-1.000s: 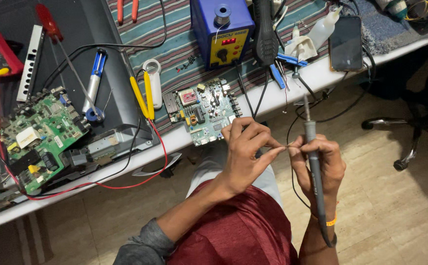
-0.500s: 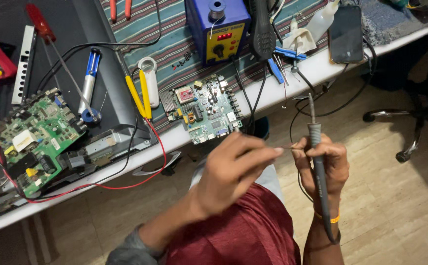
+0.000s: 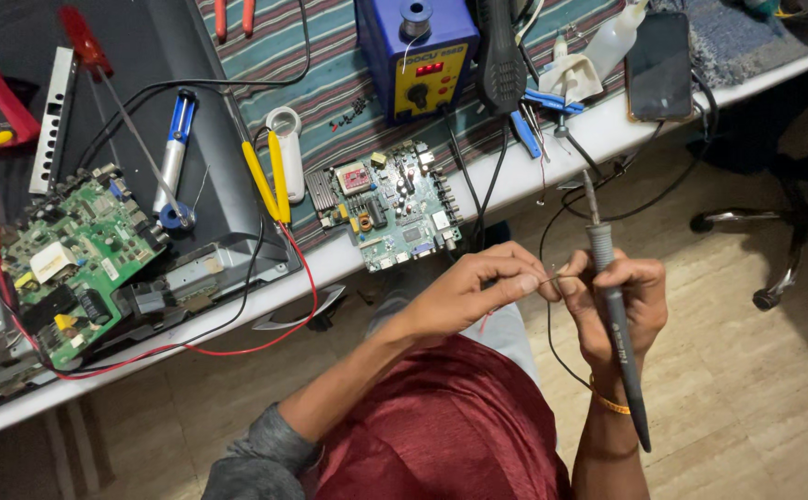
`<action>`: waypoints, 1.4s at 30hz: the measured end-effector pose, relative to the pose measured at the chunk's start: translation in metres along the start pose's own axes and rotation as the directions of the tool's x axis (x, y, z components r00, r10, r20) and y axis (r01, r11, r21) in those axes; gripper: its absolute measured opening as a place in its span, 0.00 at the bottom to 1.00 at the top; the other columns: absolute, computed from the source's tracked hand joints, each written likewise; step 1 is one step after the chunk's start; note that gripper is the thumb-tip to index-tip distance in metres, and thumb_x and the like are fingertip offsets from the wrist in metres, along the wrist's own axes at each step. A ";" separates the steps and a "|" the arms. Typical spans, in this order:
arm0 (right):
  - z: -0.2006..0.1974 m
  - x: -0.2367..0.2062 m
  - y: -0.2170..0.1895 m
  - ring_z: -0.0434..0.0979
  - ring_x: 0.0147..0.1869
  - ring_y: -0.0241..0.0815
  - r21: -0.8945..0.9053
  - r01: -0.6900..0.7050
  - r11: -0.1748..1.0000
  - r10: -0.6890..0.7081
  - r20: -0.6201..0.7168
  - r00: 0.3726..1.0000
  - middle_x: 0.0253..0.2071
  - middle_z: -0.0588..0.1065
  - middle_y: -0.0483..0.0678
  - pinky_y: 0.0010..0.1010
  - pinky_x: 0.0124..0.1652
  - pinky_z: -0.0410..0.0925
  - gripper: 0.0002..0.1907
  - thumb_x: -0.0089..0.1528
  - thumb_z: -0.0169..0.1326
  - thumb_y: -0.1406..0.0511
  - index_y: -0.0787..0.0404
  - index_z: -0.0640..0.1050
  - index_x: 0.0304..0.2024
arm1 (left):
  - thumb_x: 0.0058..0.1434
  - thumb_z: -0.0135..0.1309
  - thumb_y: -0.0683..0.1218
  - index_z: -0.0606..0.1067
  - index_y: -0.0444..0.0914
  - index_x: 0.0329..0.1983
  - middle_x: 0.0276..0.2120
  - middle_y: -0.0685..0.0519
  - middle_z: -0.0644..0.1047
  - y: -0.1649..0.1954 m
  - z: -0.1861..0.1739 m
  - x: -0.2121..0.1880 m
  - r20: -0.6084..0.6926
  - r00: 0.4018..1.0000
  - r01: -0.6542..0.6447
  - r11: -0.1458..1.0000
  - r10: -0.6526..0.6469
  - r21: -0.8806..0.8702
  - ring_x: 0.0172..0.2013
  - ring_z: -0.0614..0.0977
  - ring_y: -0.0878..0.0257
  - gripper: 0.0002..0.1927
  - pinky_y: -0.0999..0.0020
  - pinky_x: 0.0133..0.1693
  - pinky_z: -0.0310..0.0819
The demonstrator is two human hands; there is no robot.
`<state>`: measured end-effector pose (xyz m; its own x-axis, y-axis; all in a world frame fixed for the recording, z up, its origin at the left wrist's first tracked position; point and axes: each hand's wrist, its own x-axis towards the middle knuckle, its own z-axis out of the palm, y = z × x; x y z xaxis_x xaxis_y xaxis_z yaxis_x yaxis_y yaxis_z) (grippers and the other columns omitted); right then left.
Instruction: The person solders a small red circuit board module onto a larger TV mainboard on a workbench. They tin the soldering iron tip with solder wire, position the module against the mainboard, and apply the iron to its pins, briefly pausing to move a stool before resuming soldering.
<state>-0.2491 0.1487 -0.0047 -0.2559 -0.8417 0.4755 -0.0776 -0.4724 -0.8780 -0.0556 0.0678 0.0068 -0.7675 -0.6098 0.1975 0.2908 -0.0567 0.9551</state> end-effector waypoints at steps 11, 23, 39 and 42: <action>0.008 0.002 0.004 0.71 0.35 0.28 -0.066 -0.017 0.998 0.016 -0.010 1.000 0.41 0.74 0.54 0.16 0.34 0.68 0.17 0.67 0.56 0.77 0.58 0.63 0.50 | 0.66 0.58 0.51 0.84 0.45 0.47 0.49 0.61 0.82 0.001 -0.003 -0.003 -0.169 0.984 0.053 0.810 0.057 0.584 0.63 0.74 0.59 0.11 0.57 0.65 0.59; 0.006 -0.001 0.005 0.69 0.34 0.26 0.020 -0.095 0.995 0.096 -0.021 0.995 0.43 0.74 0.54 0.14 0.34 0.66 0.19 0.67 0.57 0.78 0.58 0.64 0.51 | 0.61 0.63 0.50 0.84 0.47 0.43 0.51 0.57 0.75 -0.005 -0.002 -0.003 -0.303 0.951 0.026 0.958 0.065 0.287 0.58 0.74 0.60 0.08 0.61 0.64 0.65; 0.003 -0.001 0.001 0.77 0.46 0.35 -0.156 -0.083 0.984 0.075 -0.051 0.996 0.42 0.75 0.53 0.24 0.45 0.72 0.17 0.66 0.58 0.78 0.60 0.66 0.49 | 0.60 0.64 0.43 0.80 0.41 0.37 0.47 0.57 0.83 -0.002 0.015 0.000 -0.337 0.894 -0.058 0.822 0.295 0.566 0.62 0.76 0.57 0.04 0.58 0.63 0.63; 0.006 -0.005 0.004 0.77 0.48 0.35 -0.123 -0.083 0.989 0.076 -0.061 0.995 0.43 0.75 0.53 0.24 0.47 0.72 0.16 0.67 0.58 0.78 0.60 0.67 0.49 | 0.64 0.60 0.43 0.79 0.38 0.42 0.43 0.55 0.83 -0.001 0.016 0.001 -0.363 0.912 -0.058 0.936 0.191 0.346 0.51 0.83 0.64 0.06 0.66 0.56 0.74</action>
<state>-0.2425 0.1492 -0.0097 -0.3192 -0.8576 0.4033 -0.1745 -0.3651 -0.9145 -0.0653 0.0798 0.0092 -0.4371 -0.8540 0.2823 0.1191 0.2561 0.9593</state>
